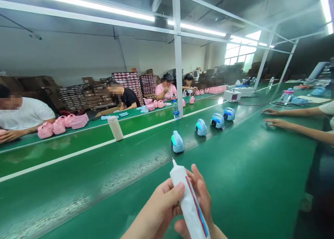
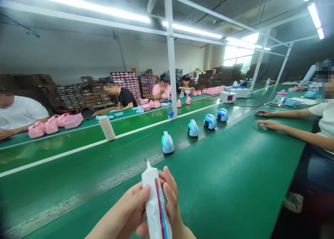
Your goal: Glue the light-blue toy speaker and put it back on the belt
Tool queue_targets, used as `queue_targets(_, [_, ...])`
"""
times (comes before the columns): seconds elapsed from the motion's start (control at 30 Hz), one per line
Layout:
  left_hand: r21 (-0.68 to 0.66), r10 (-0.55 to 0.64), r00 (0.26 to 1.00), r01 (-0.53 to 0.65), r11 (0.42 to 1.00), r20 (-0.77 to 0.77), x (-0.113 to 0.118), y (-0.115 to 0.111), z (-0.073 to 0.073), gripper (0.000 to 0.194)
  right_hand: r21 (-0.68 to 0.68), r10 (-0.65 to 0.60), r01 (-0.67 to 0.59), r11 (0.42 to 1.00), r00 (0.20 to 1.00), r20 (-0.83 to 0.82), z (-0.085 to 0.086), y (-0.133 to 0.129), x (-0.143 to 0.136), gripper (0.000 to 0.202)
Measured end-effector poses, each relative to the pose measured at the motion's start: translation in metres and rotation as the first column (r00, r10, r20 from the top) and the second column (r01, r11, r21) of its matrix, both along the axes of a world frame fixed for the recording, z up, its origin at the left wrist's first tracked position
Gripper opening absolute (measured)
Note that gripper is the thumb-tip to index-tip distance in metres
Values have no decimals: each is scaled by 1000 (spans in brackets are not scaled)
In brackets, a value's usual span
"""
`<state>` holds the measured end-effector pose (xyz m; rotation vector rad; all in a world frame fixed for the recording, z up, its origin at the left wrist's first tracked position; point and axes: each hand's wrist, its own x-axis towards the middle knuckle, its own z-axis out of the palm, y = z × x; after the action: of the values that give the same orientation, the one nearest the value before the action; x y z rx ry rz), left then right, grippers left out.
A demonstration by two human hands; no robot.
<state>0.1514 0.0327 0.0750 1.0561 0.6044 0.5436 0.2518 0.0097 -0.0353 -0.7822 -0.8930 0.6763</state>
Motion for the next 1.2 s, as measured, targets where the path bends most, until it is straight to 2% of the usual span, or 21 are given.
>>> queue_targets(0.1, [84, -92, 992, 99, 991, -86, -5, 6, -11, 59, 287, -263, 187, 939, 931, 253, 10, -6, -1, 55])
queue_targets(0.17, [93, -175, 965, 196, 976, -194, -17, 14, -27, 64, 327, -325, 221, 919, 894, 309, 13, -6, 2, 50])
queue_targets(0.2, [71, -215, 939, 242, 968, -267, -25, 18, -37, 66, 259, -269, 209, 943, 937, 224, 13, -4, 4, 51])
queue_targets(0.23, [52, -208, 908, 243, 969, -363, -33, 24, -47, 66, 165, -185, 173, 971, 981, 61, 12, -1, 8, 52])
queue_targets(0.27, [67, -172, 873, 226, 972, -456, -41, 30, -57, 65, 76, -95, 106, 991, 986, -141, 10, 2, 12, 52])
queue_targets(0.3, [114, -119, 847, 206, 972, -518, -47, 37, -66, 63, 8, -13, 16, 1000, 939, -344, 8, 6, 17, 51])
queue_targets(0.37, [264, -25, 798, 229, 937, -602, -51, 54, -76, 56, -52, 104, -181, 982, 749, -655, 4, 13, 29, 45])
queue_targets(0.4, [378, 38, 769, 270, 885, -638, -49, 65, -77, 51, -54, 130, -246, 968, 672, -729, 3, 15, 35, 41])
queue_targets(0.43, [502, 117, 730, 335, 797, -673, -43, 78, -74, 45, -54, 143, -290, 955, 614, -777, 1, 16, 39, 39])
queue_targets(0.47, [642, 243, 683, 418, 643, -688, -34, 92, -69, 40, -46, 155, -339, 940, 541, -826, 1, 17, 43, 36])
queue_targets(0.5, [699, 323, 658, 450, 556, -680, -22, 109, -63, 36, -34, 162, -381, 924, 470, -868, 0, 18, 46, 32])
queue_targets(0.6, [780, 480, 615, 501, 375, -626, 27, 164, -45, 43, 9, 177, -470, 883, 315, -932, -1, 20, 43, 28])
queue_targets(0.67, [774, 499, 611, 587, 237, -615, 60, 198, -40, 49, 32, 196, -516, 856, 267, -944, -5, 22, 35, 33])
queue_targets(0.73, [727, 471, 608, 678, 111, -639, 86, 222, -39, 41, 39, 218, -553, 832, 262, -940, -12, 24, 26, 40])
queue_targets(0.83, [651, 471, 576, 759, -6, -668, 101, 238, -38, 20, 32, 250, -558, 830, 320, -914, -18, 24, 20, 46])
queue_targets(0.9, [624, 500, 552, 781, -30, -667, 91, 238, -35, 16, 47, 267, -505, 862, 372, -889, -9, 23, 25, 50])
queue_targets(0.97, [623, 533, 533, 782, -13, -657, 70, 231, -30, 14, 94, 289, -409, 908, 447, -846, 17, 28, 40, 55])
queue_targets(1.03, [639, 559, 506, 768, 56, -657, 43, 219, -24, 13, 171, 358, -340, 925, 623, -696, 58, 43, 63, 60])
queue_targets(1.07, [645, 564, 489, 756, 105, -665, 28, 212, -21, 16, 194, 362, -316, 929, 657, -661, 80, 56, 77, 65])
queue_targets(1.13, [654, 558, 462, 729, 202, -689, -1, 194, -17, 26, 202, 357, -298, 933, 692, -628, 115, 86, 106, 57])
queue_targets(1.2, [655, 538, 452, 702, 278, -712, -28, 173, -16, 32, 173, 324, -277, 945, 726, -606, 129, 112, 125, 42])
